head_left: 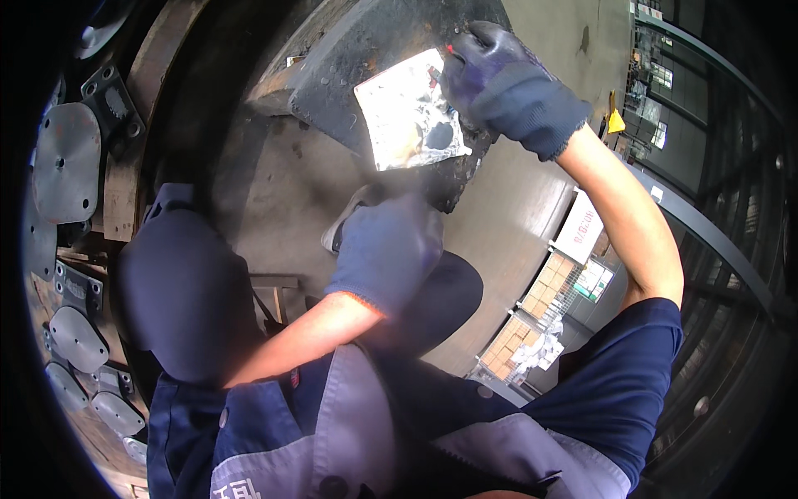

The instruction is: The person mixes a grey paste on a paper sheet using a small tool, then applies the paste to the surface of metal parts. The person picks up each part, applies the paste, and places it back on the table.

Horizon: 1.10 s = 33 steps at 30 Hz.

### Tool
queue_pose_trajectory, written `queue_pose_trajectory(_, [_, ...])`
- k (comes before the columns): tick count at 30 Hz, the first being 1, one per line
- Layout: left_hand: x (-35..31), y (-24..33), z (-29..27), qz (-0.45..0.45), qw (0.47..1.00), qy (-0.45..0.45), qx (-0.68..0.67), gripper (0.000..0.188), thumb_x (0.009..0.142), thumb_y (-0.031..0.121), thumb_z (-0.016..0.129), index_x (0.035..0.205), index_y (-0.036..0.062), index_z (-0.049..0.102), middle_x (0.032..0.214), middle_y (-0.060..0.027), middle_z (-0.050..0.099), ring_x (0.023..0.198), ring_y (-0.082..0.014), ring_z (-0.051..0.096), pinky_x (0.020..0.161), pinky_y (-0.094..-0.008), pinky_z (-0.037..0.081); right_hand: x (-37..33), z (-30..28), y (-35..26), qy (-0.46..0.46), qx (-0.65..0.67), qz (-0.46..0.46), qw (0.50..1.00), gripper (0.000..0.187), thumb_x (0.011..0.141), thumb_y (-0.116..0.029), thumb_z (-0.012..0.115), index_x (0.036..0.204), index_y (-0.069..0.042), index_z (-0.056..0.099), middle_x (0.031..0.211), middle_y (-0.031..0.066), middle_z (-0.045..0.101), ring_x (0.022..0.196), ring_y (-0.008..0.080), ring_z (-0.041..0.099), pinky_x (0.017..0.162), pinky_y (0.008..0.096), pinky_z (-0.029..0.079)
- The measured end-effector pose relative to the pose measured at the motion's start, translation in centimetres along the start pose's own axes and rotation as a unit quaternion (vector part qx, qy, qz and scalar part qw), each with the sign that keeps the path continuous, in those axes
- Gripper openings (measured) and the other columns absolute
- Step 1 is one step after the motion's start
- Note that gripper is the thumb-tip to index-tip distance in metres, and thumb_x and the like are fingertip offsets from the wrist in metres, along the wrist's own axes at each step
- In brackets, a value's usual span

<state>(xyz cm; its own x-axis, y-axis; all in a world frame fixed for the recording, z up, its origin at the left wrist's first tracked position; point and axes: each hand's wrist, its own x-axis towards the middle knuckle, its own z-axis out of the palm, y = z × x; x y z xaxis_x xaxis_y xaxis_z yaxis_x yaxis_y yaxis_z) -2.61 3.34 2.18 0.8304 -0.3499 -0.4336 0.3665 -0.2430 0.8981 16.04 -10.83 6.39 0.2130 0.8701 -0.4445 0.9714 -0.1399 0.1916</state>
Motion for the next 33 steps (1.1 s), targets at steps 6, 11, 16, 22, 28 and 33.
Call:
queue_pose_trajectory(6, [-1.1,0.1,-0.1,-0.008,1.0,-0.014,0.007,0.023,0.088,0.024,0.053,0.081,0.0039,0.064,0.074,-0.0204,0.065,0.073,-0.0389,0.064,0.072,-0.0477,0.049,0.0,3.4,-0.2,0.025,-0.001,-0.002,1.0,0.006,0.075,-0.012,0.063,0.079,-0.01,0.06,0.081,0.0059,0.061,0.087,0.0236,0.062,0.077,0.0396,0.054])
queue_pose_trajectory(11, [-2.4,-0.4,0.7,0.016,0.998,0.01,0.057,0.021,0.087,0.024,0.054,0.084,0.005,0.064,0.074,-0.0193,0.065,0.073,-0.0393,0.063,0.072,-0.0481,0.049,-1.3,-1.1,-1.3,-0.036,-0.035,0.097,0.994,0.015,0.087,-0.02,0.053,0.093,-0.011,0.063,0.096,0.009,0.063,0.104,0.0324,0.058,0.096,0.0414,0.044])
queue_pose_trajectory(16, [-3.1,-2.5,2.1,0.088,0.991,0.013,0.098,0.016,0.086,0.021,0.054,0.086,0.0079,0.063,0.075,-0.0179,0.065,0.071,-0.0377,0.064,0.069,-0.0463,0.051,-5.7,-1.7,-8.9,0.106,0.209,0.423,0.875,0.016,0.079,-0.005,0.062,0.094,-0.008,0.067,0.071,0.0055,0.061,0.069,0.016,0.06,0.062,0.0299,0.05])
queue_pose_trajectory(22, [-4.3,-1.9,1.6,0.201,0.956,0.091,0.193,0.022,0.081,0.013,0.055,0.098,0.0053,0.066,0.091,-0.0194,0.067,0.086,-0.0363,0.064,0.076,-0.0432,0.05,-10.1,-2.6,-23.9,0.316,0.461,0.531,0.637,0.013,0.083,-0.004,0.057,0.091,-0.002,0.067,0.072,0.0141,0.065,0.061,0.0196,0.061,0.061,0.0302,0.049])
queue_pose_trajectory(28, [1.4,1.8,-1.5,0.303,0.9,0.233,0.213,0.017,0.082,0.023,0.059,0.084,0.0084,0.069,0.084,-0.0197,0.065,0.081,-0.0362,0.063,0.072,-0.0418,0.05,-11.8,1.2,-30.3,0.298,0.331,0.643,0.624,0.008,0.077,-0.013,0.066,0.083,-0.008,0.067,0.076,0.0149,0.065,0.07,0.0343,0.064,0.063,0.0406,0.051])
queue_pose_trajectory(33, [8.7,9.2,-5.4,0.294,0.838,0.188,0.419,0.034,0.079,0.032,0.061,0.111,0.0225,0.068,0.108,-0.0153,0.066,0.101,-0.0338,0.062,0.087,-0.0393,0.049,-11.6,1.2,-28.9,0.287,0.321,0.612,0.664,0.013,0.079,-0.022,0.067,0.086,-0.011,0.067,0.074,0.0149,0.065,0.07,0.0315,0.064,0.063,0.0406,0.051])
